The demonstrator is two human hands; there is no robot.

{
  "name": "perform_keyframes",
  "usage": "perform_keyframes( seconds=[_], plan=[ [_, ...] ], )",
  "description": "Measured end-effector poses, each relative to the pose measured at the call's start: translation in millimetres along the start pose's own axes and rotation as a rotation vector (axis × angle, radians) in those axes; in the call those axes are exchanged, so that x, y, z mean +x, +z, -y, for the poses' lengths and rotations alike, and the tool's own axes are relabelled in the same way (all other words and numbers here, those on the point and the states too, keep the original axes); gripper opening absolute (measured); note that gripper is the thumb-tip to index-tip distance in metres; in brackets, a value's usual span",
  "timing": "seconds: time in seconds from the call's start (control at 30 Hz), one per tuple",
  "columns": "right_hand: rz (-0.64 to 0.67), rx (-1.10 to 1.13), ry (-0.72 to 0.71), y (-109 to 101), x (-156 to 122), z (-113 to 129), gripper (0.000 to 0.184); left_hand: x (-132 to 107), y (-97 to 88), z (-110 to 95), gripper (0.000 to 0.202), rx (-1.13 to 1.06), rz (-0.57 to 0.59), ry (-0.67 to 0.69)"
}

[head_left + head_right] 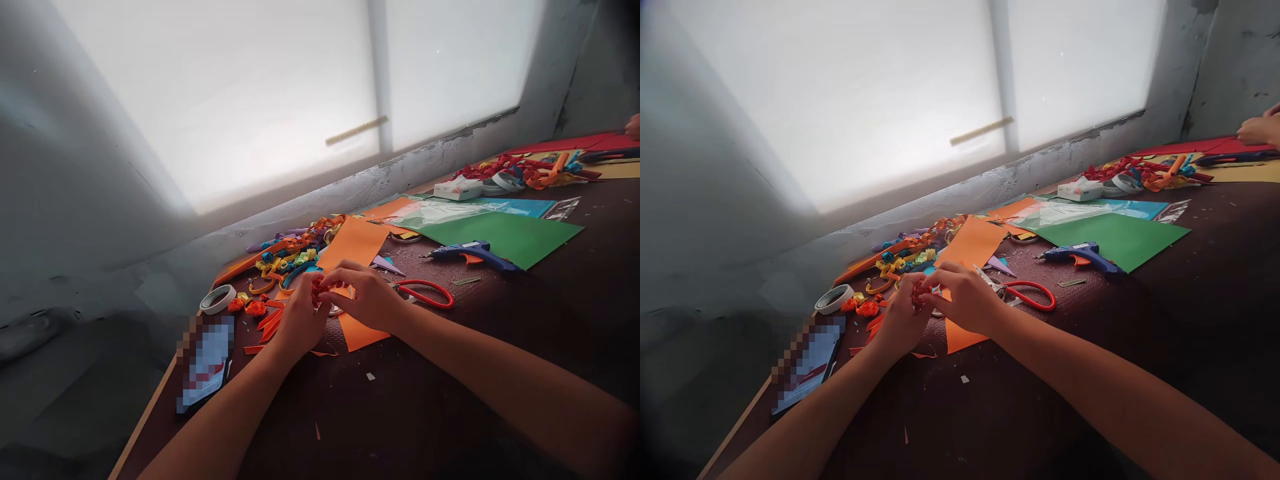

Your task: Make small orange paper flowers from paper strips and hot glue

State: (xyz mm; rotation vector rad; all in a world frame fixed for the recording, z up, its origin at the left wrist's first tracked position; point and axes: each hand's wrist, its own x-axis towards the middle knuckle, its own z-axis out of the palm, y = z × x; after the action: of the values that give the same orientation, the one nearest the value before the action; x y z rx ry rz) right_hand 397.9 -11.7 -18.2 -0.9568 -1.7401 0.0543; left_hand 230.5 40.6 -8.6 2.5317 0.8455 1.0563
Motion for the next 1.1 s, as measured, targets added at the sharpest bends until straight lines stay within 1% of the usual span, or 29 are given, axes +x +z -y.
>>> perform_keyframes(
  seconds=[0.07, 0.17, 0.33, 0.43, 0.57, 0.73, 0.9, 1.0, 1.1],
  plan=[
    [-0.011, -0.037, -0.016, 0.2, -0.4, -0.4, 0.005, -0.5, 0.3, 0.6, 0.020, 0.011, 0.008, -0.009],
    [-0.019, -0.112, -0.081, 0.5, -1.2, 0.5, 0.002, -0.6, 1.2, 2.7, 0.023, 0.006, 0.025, -0.001],
    [0.016, -0.259, -0.132, 0.8, -1.2, 3.6, 0.002, 0.0, 2.5, 7.4, 0.023, -0.042, 0.039, 0.017],
    [0.014, -0.322, -0.178, 1.5, -1.0, 3.8, 0.002, 0.0, 2.2, 8.1, 0.026, -0.062, 0.048, 0.028],
    [0.000, -0.382, -0.234, 3.2, -1.6, 3.0, 0.005, -0.5, 1.9, 6.6, 0.025, -0.101, 0.068, 0.035],
    [0.036, -0.435, -0.237, 4.3, -1.5, 2.7, 0.013, -1.1, 2.0, 4.5, 0.020, -0.148, 0.071, 0.017],
    [0.036, -0.561, -0.267, 6.6, 0.4, 1.8, 0.018, -2.4, 1.9, 2.1, 0.017, -0.192, 0.068, 0.003],
    [0.016, -0.603, -0.311, 7.4, 1.2, 2.2, 0.020, -3.5, 1.3, -0.4, 0.017, -0.229, 0.071, -0.009],
    [0.024, -0.629, -0.367, 6.5, 1.2, 3.1, 0.021, -3.1, -0.1, -2.7, 0.016, -0.255, 0.081, -0.007]
  ],
)
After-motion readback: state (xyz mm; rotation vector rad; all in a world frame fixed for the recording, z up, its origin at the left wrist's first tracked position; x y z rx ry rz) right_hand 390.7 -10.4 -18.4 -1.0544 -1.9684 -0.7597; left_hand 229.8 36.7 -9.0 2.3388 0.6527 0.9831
